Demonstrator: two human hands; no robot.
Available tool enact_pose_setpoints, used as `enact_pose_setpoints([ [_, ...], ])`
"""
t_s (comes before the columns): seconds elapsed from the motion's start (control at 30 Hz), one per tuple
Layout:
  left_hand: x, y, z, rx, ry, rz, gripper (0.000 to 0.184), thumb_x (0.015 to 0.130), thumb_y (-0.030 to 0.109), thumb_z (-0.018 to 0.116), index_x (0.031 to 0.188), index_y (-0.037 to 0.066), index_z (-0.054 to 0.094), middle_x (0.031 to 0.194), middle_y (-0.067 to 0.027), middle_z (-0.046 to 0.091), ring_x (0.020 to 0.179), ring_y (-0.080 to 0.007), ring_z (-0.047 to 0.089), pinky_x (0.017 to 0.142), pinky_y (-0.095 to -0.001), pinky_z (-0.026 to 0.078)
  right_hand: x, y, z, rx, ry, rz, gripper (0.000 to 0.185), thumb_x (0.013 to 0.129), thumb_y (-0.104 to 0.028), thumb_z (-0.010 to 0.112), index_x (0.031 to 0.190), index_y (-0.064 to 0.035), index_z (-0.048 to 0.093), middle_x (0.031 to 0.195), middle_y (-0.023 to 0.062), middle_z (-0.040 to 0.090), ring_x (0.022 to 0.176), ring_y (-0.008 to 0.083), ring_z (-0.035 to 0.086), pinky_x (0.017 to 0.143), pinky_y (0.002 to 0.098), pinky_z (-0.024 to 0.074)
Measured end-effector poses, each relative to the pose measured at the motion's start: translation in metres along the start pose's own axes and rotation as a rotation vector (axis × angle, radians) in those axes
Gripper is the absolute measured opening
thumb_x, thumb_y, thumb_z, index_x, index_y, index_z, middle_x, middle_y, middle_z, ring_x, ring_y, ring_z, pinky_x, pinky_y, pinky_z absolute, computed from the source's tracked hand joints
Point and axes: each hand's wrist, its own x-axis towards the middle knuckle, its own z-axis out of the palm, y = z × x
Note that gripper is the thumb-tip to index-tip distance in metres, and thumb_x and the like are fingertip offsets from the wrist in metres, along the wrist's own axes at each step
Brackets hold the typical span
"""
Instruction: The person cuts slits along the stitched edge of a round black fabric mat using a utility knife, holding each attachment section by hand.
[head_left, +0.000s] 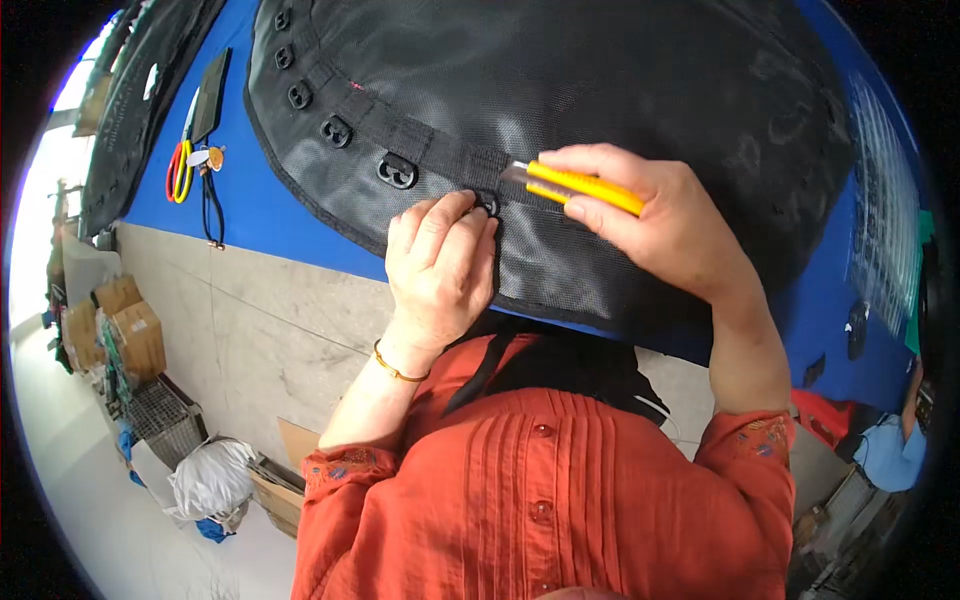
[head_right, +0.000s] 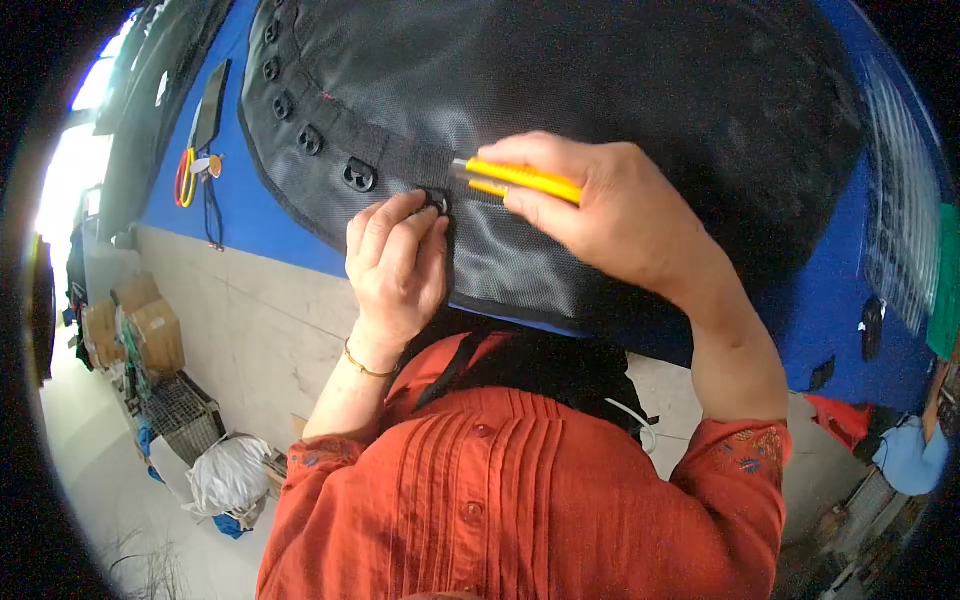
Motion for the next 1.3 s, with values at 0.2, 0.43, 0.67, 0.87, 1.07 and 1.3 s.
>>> enact_pose_setpoints([
  [0.2, -0.003, -0.003, 0.003, -0.019, 0.009, -0.002, 0.026, 0.083, 0.006, 0.084, 0.108, 0.004, 0.075, 0.108, -0.0094, 0.072, 0.095, -0.0289, 0.067, 0.082, -0.0412, 0.051, -0.003, -0.013, 0.003, -0.136, -0.033, 0.006, 0.035, 0.1, -0.008, 0.075, 0.135, -0.0059, 0.073, 0.124, 0.0162, 0.079, 0.111, 0.0322, 0.078, 0.095, 0.037, 0.0617],
  [0.43, 0.0, 0.002, -0.001, -0.029, -0.026, -0.039, 0.027, 0.082, 0.002, 0.083, 0.108, 0.003, 0.077, 0.105, -0.0113, 0.074, 0.093, -0.0304, 0.068, 0.085, -0.041, 0.05, -0.002, -0.019, 0.003, -0.193, -0.065, 0.06, 0.038, 0.099, -0.003, 0.075, 0.137, -0.0051, 0.074, 0.121, 0.0151, 0.08, 0.107, 0.0276, 0.08, 0.093, 0.0327, 0.0617],
  [0.67, -0.002, 0.001, 0.001, -0.027, -0.014, -0.041, 0.028, 0.079, 0.002, 0.084, 0.106, 0.004, 0.078, 0.107, -0.0101, 0.074, 0.094, -0.0296, 0.068, 0.084, -0.0407, 0.05, -0.004, -0.01, 0.009, -0.289, -0.013, -0.053, 0.034, 0.101, -0.013, 0.074, 0.135, -0.014, 0.073, 0.106, 0.0122, 0.079, 0.087, 0.0318, 0.076, 0.077, 0.0402, 0.0621],
  [0.87, -0.004, -0.004, 0.005, -0.005, 0.008, 0.004, 0.026, 0.081, 0.01, 0.084, 0.106, 0.006, 0.078, 0.107, -0.0075, 0.071, 0.093, -0.0263, 0.067, 0.079, -0.0403, 0.049, -0.004, -0.013, 0.01, -0.3, -0.011, -0.041, 0.035, 0.101, -0.013, 0.075, 0.136, -0.016, 0.074, 0.098, 0.011, 0.077, 0.081, 0.0287, 0.075, 0.072, 0.0387, 0.0619],
  [1.07, -0.002, 0.001, 0.002, -0.031, -0.014, -0.035, 0.027, 0.077, 0.003, 0.084, 0.103, 0.004, 0.078, 0.106, -0.0099, 0.073, 0.093, -0.0288, 0.068, 0.083, -0.0403, 0.05, -0.004, -0.025, 0.01, -0.291, -0.038, 0.037, 0.038, 0.101, -0.005, 0.075, 0.138, -0.012, 0.075, 0.102, 0.0134, 0.078, 0.085, 0.0253, 0.075, 0.077, 0.0342, 0.0599],
  [1.3, -0.001, -0.001, 0.004, -0.014, 0.004, -0.001, 0.026, 0.08, 0.01, 0.084, 0.105, 0.006, 0.078, 0.106, -0.0067, 0.071, 0.091, -0.0249, 0.067, 0.078, -0.0392, 0.048, -0.007, -0.031, 0.009, -0.38, -0.053, 0.032, 0.036, 0.101, -0.01, 0.075, 0.137, -0.0143, 0.074, 0.099, 0.0114, 0.077, 0.082, 0.0276, 0.075, 0.073, 0.0368, 0.0614],
])
